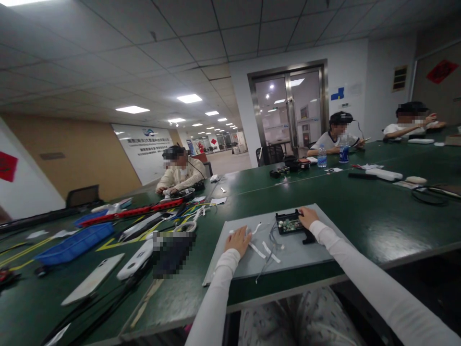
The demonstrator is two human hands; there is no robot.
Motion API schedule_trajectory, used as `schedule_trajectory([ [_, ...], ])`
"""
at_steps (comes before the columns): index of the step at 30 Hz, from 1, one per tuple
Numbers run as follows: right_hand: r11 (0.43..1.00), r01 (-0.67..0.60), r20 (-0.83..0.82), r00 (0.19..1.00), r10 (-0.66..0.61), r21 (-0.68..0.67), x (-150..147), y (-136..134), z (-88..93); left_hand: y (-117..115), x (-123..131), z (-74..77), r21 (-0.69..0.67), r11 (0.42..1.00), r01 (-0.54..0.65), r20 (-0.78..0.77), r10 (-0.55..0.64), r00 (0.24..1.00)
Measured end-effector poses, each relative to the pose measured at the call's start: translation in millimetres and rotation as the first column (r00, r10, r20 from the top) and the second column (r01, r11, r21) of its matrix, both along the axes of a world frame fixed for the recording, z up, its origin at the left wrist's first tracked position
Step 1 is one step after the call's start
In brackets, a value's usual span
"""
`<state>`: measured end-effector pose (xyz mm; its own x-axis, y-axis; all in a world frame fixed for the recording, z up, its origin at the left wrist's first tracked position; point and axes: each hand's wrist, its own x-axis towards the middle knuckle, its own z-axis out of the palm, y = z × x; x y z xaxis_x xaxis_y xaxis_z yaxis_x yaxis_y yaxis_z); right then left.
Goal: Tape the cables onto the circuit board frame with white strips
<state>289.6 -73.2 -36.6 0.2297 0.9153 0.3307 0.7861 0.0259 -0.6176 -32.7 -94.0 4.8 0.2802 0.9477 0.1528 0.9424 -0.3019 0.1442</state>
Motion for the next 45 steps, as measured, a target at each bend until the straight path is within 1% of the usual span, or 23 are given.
schedule_trajectory([
  [4, 1.0, 0.015, 0.01, 1.0, -0.015, 0.023, 1.2, -0.5, -0.4, 1.0, 5.3, 1.8, 0.023, 0.998, -0.052, 0.046, 0.051, 0.998],
  [9, 0.996, 0.028, -0.004, 1.0, -0.028, 0.082, 4.1, -5.2, 4.8, 14.6, 11.6, 11.3, 0.023, 0.987, -0.158, 0.248, 0.147, 0.957],
  [12, 0.992, 0.031, -0.014, 0.999, -0.029, 0.119, 4.0, -11.5, 13.2, 18.3, 12.9, 13.9, 0.052, 0.986, -0.159, 0.317, 0.135, 0.939],
  [14, 0.987, 0.019, -0.036, 0.999, -0.014, 0.16, -2.0, -18.5, 21.9, 15.2, 14.2, 13.0, 0.087, 0.984, -0.153, 0.346, 0.115, 0.931],
  [16, 0.969, -0.036, -0.085, 0.995, 0.059, 0.246, -16.3, -28.6, 32.2, 8.9, 16.4, 10.8, 0.148, 0.979, -0.139, 0.369, 0.075, 0.927],
  [18, 0.925, -0.15, -0.118, 0.972, 0.203, 0.349, -38.7, -41.3, 41.8, 1.9, 18.4, 8.4, 0.226, 0.968, -0.11, 0.381, 0.016, 0.924],
  [19, 0.904, -0.221, -0.11, 0.954, 0.278, 0.367, -52.0, -48.1, 45.6, -1.1, 19.1, 7.3, 0.262, 0.96, -0.097, 0.385, -0.011, 0.923],
  [21, 0.857, -0.375, -0.044, 0.909, 0.416, 0.355, -78.6, -60.8, 49.9, -5.0, 19.0, 5.2, 0.307, 0.948, -0.089, 0.394, -0.042, 0.918],
  [22, 0.834, -0.438, 0.004, 0.886, 0.463, 0.335, -90.3, -66.3, 50.4, -5.8, 18.3, 4.2, 0.319, 0.943, -0.092, 0.402, -0.046, 0.915],
  [24, 0.804, -0.515, 0.095, 0.854, 0.512, 0.298, -107.8, -74.5, 48.9, -5.9, 16.3, 2.5, 0.333, 0.938, -0.099, 0.418, -0.053, 0.907],
  [26, 0.793, -0.547, 0.158, 0.837, 0.524, 0.268, -116.0, -79.3, 46.1, -4.8, 14.5, 1.3, 0.338, 0.937, -0.091, 0.425, -0.066, 0.903],
  [28, 0.789, -0.564, 0.191, 0.825, 0.532, 0.243, -117.2, -81.7, 43.9, -3.8, 13.8, 0.8, 0.34, 0.937, -0.078, 0.426, -0.08, 0.901],
  [32, 0.776, -0.596, 0.217, 0.801, 0.557, 0.208, -114.7, -83.8, 42.0, -3.9, 15.0, 1.6, 0.333, 0.941, -0.065, 0.422, -0.087, 0.902],
  [36, 0.76, -0.614, 0.205, 0.788, 0.58, 0.212, -116.4, -84.4, 39.7, -5.6, 16.2, 2.6, 0.333, 0.94, -0.074, 0.423, -0.079, 0.903],
  [39, 0.747, -0.626, 0.151, 0.779, 0.608, 0.225, -117.7, -85.0, 39.9, -6.6, 16.2, 2.9, 0.323, 0.943, -0.078, 0.423, -0.07, 0.904],
  [41, 0.727, -0.643, 0.092, 0.761, 0.642, 0.243, -117.9, -86.4, 43.0, -7.0, 15.8, 3.2, 0.317, 0.945, -0.08, 0.426, -0.066, 0.902],
  [45, 0.677, -0.646, -0.093, 0.695, 0.712, 0.354, -115.5, -88.2, 52.8, -7.3, 15.3, 4.2, 0.289, 0.954, -0.084, 0.433, -0.052, 0.9],
])
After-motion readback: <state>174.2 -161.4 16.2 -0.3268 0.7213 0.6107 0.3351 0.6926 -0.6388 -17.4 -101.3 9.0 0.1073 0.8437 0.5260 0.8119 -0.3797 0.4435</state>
